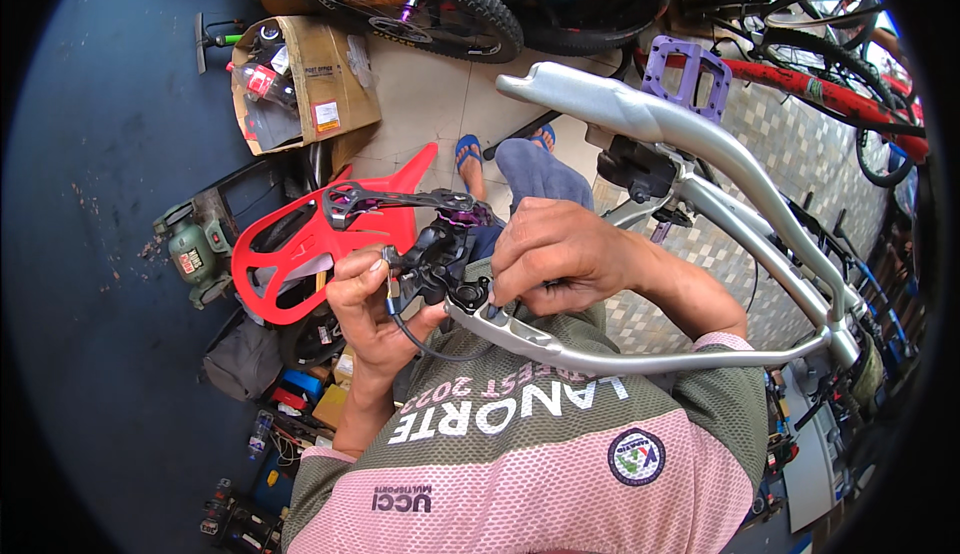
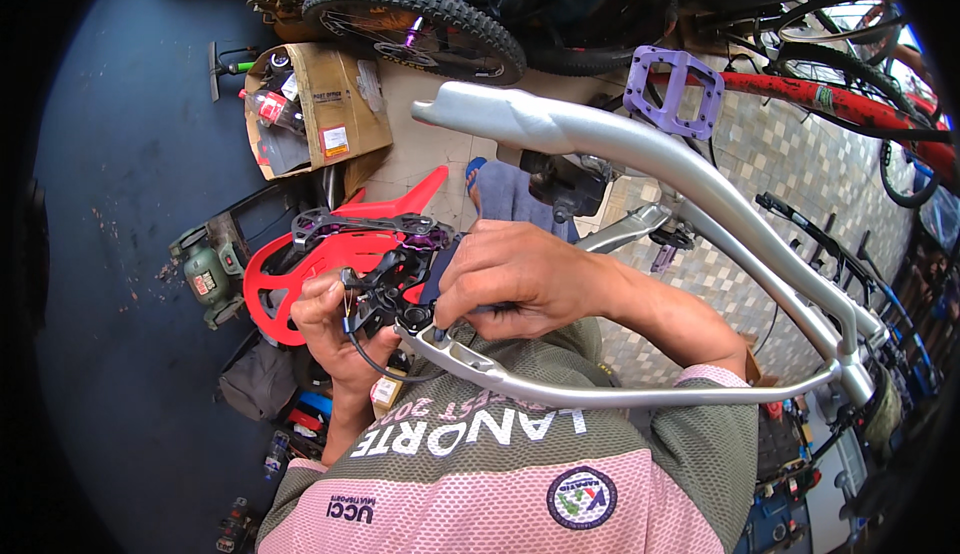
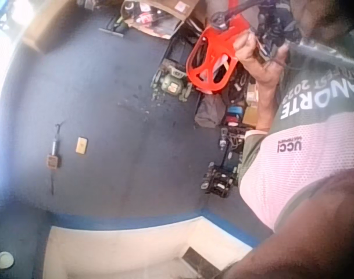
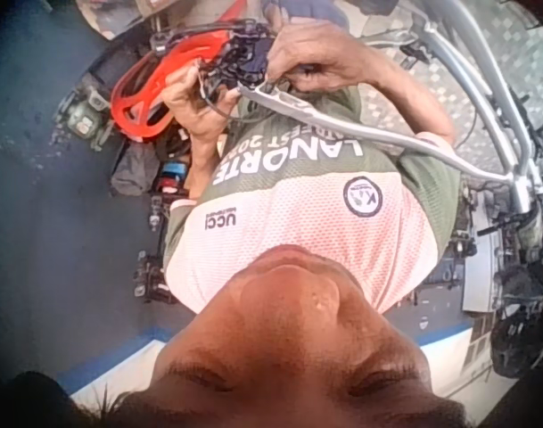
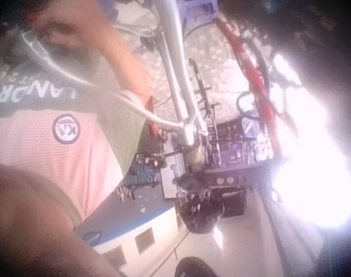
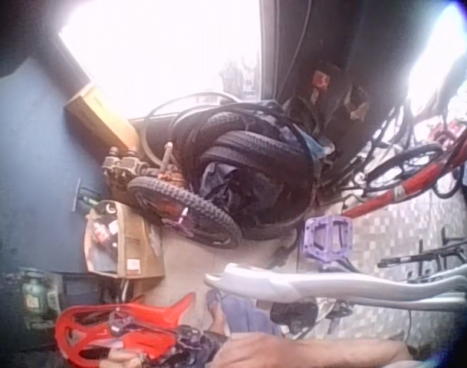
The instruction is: The person adjusts and cleans the rear derailleur of a bicycle mounted on a repair stand. They use a screwdriver to tighten bolts, wipe the derailleur with a cloth, and manipulate the cable and housing. The person also briefly handles a bicycle wheel on the floor.
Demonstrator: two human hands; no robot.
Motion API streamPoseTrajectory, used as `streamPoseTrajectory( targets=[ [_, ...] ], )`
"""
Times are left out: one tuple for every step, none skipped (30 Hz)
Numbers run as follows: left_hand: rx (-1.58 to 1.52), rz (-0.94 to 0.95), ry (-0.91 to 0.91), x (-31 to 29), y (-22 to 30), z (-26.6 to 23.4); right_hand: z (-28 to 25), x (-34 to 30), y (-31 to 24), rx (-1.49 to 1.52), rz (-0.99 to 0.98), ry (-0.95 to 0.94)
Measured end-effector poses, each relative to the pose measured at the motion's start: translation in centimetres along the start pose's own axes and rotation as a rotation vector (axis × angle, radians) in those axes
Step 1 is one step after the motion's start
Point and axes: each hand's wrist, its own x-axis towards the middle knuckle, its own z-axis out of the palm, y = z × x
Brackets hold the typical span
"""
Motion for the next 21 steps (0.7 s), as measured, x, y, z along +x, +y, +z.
streamPoseTrajectory(
  targets=[
    [-0.007,-0.002,0.004,0.0,0.0,0.0,-0.1,0.0,0.0,-0.029,-0.023,-0.020],
    [-0.014,-0.003,0.007,0.1,-0.1,0.0,-0.1,0.1,0.1,-0.037,-0.036,-0.020],
    [-0.022,-0.005,0.010,0.1,-0.1,0.0,-0.2,0.1,0.1,-0.045,-0.048,-0.020],
    [0.001,-0.015,0.021,0.0,-0.1,0.1,-0.2,0.1,0.2,-0.052,-0.060,-0.022],
    [0.023,-0.025,0.032,-0.2,-0.2,0.1,-0.2,0.1,0.2,-0.058,-0.054,-0.037],
    [0.046,-0.035,0.043,-0.3,-0.2,0.1,-0.2,0.2,0.2,-0.064,-0.049,-0.053],
    [0.023,-0.016,0.020,-0.3,-0.3,-0.1,-0.3,0.3,0.1,-0.071,-0.042,-0.063],
    [-0.001,0.003,-0.002,-0.1,-0.4,-0.4,-0.3,0.5,-0.1,-0.109,-0.047,-0.074],
    [-0.024,0.022,-0.024,-0.1,-0.4,-0.6,-0.4,0.7,-0.3,-0.147,-0.052,-0.085],
    [-0.035,0.022,-0.020,-0.1,-0.5,-0.6,-0.5,0.9,-0.4,-0.186,-0.057,-0.098],
    [-0.047,0.023,-0.017,-0.1,-0.6,-0.5,-0.6,1.1,-0.6,-0.222,-0.070,-0.096],
    [-0.058,0.023,-0.013,-0.2,-0.6,-0.5,-0.7,1.3,-0.8,-0.259,-0.084,-0.094],
    [-0.056,0.015,-0.011,-0.1,-0.5,-0.4,-0.8,1.4,-0.9,-0.291,-0.097,-0.091],
    [-0.054,0.006,-0.008,-0.1,-0.4,-0.3,-0.9,1.4,-1.0,-0.330,-0.112,-0.090],
    [-0.053,-0.002,-0.005,-0.1,-0.4,-0.3,-0.9,1.4,-1.1,-0.368,-0.127,-0.090],
    [-0.044,0.005,-0.012,-0.1,-0.4,-0.3,-0.9,1.4,-1.1,-0.409,-0.144,-0.091],
    [-0.035,0.012,-0.020,-0.1,-0.4,-0.3,-0.8,1.4,-1.3,-0.463,-0.161,-0.068],
    [-0.026,0.020,-0.027,-0.1,-0.4,-0.4,-0.6,1.2,-1.5,-0.518,-0.179,-0.045],
    [-0.018,0.028,-0.029,-0.1,-0.5,-0.4,-0.4,1.1,-1.7,-0.574,-0.197,-0.022],
    [-0.011,0.035,-0.032,-0.1,-0.6,-0.5,-0.3,1.1,-2.0,-0.626,-0.216,-0.017],
    [-0.003,0.043,-0.034,-0.2,-0.7,-0.6,-0.1,1.3,-2.5,-0.679,-0.236,-0.011]
  ],
)
